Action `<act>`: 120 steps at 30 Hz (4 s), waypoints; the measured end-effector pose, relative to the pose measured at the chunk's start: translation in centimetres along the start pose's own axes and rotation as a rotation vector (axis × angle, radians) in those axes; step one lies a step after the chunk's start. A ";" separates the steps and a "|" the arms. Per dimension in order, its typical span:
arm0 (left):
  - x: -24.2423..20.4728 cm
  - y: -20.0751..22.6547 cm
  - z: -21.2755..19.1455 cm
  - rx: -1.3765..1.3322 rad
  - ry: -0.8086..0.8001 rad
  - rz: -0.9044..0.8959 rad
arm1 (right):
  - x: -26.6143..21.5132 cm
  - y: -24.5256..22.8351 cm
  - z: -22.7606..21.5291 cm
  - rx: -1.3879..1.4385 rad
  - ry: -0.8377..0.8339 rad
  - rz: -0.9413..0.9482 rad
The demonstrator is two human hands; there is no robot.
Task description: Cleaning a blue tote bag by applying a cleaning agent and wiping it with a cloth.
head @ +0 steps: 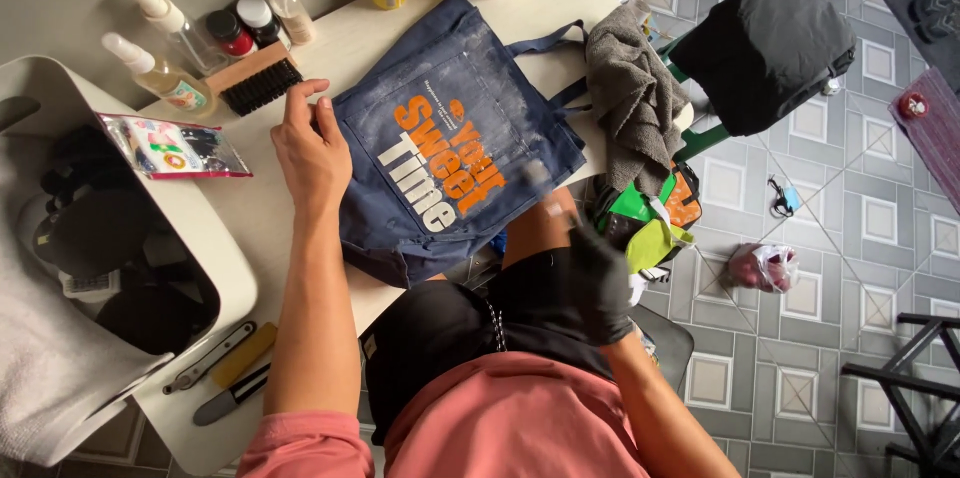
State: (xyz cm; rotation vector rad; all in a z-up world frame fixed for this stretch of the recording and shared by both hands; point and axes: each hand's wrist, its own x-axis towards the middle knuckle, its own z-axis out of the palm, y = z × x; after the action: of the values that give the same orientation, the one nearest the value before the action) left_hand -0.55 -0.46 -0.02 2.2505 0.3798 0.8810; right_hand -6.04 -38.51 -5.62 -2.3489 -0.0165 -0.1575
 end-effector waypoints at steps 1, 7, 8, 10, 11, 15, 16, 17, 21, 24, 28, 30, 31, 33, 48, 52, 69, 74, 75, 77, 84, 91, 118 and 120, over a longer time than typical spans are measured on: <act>-0.1 -0.5 0.1 -0.003 -0.005 0.000 | 0.0 0.6 -0.4 -0.003 0.002 0.005; 0.0 -1.3 0.3 -0.004 0.008 0.009 | 0.7 2.2 -1.5 -0.041 -0.017 -0.067; 0.0 -1.1 0.3 0.001 0.005 0.009 | 0.9 1.9 -1.5 -0.040 -0.011 0.020; 0.1 -0.8 0.4 0.006 0.006 0.012 | 1.4 1.5 -1.8 -0.038 -0.003 0.105; 0.1 -0.7 0.5 0.013 0.005 0.008 | 1.7 1.5 -1.9 -0.044 0.009 0.097; -0.2 -0.5 0.2 0.018 -0.004 0.004 | 0.7 1.4 -1.9 -0.060 0.041 0.100; -0.1 -0.7 0.2 0.017 -0.004 0.005 | 0.8 1.5 -2.1 -0.060 0.042 0.100; 0.0 -0.9 0.2 0.026 0.001 0.016 | 0.8 1.6 -2.2 -0.071 0.056 0.093; 0.1 -1.3 0.3 0.016 -0.012 0.030 | 3.9 19.1 10.0 0.369 -0.081 -0.447; -0.1 -0.8 0.2 0.012 0.001 0.009 | 0.4 12.2 3.6 1.061 -0.304 -1.223; -0.1 -0.8 0.3 -0.002 0.012 0.012 | 0.8 1.7 -3.0 -0.094 -0.013 0.143; -0.1 -0.6 0.1 0.004 0.002 0.009 | 0.7 0.2 -2.7 0.132 -0.080 -0.096; 0.1 -0.5 0.2 0.007 0.007 0.011 | 1.3 0.6 -2.4 0.135 -0.080 -0.101; 0.0 -0.6 0.2 0.001 0.002 0.009 | 1.8 1.4 -1.8 -0.019 -0.098 -0.194; 0.1 -0.4 -0.1 0.002 0.020 0.030 | 10.4 -0.3 0.2 -0.502 -0.153 -0.114; 0.2 -0.3 -0.1 0.022 0.023 0.020 | 6.1 -3.9 2.6 -0.537 -0.190 -0.253; 0.3 -0.4 -0.3 -0.068 -0.054 -0.049 | 36.0 -17.9 4.3 -0.531 -0.008 -0.381; 0.2 -0.3 -0.7 -0.021 -0.072 -0.068 | 38.4 -19.1 6.8 -0.643 -0.103 -0.318; 0.2 -0.4 -0.7 0.007 -0.084 -0.046 | 38.8 -19.1 6.8 -0.617 -0.107 -0.308; 0.4 -0.4 -0.6 0.009 -0.068 -0.060 | 39.2 -18.3 6.6 -0.580 -0.120 -0.289; 0.2 -0.5 -0.4 0.011 -0.055 -0.071 | 32.5 -18.6 1.3 -0.358 -0.092 -0.302; 0.0 -2.0 0.6 0.026 -0.035 0.011 | 11.5 -15.4 -1.2 -0.241 -0.066 -0.494; 0.0 -0.8 0.1 -0.002 0.038 0.054 | 6.7 -3.8 1.4 -0.432 0.024 -0.426; 0.3 -0.8 0.0 0.004 0.039 0.065 | 8.1 -2.4 2.1 -0.502 0.016 -0.378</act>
State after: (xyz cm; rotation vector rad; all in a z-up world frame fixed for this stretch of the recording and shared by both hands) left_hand -0.40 0.25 -0.41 2.2627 0.3277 0.9600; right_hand 2.06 -35.61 -4.39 -2.8225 -0.4637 -0.4047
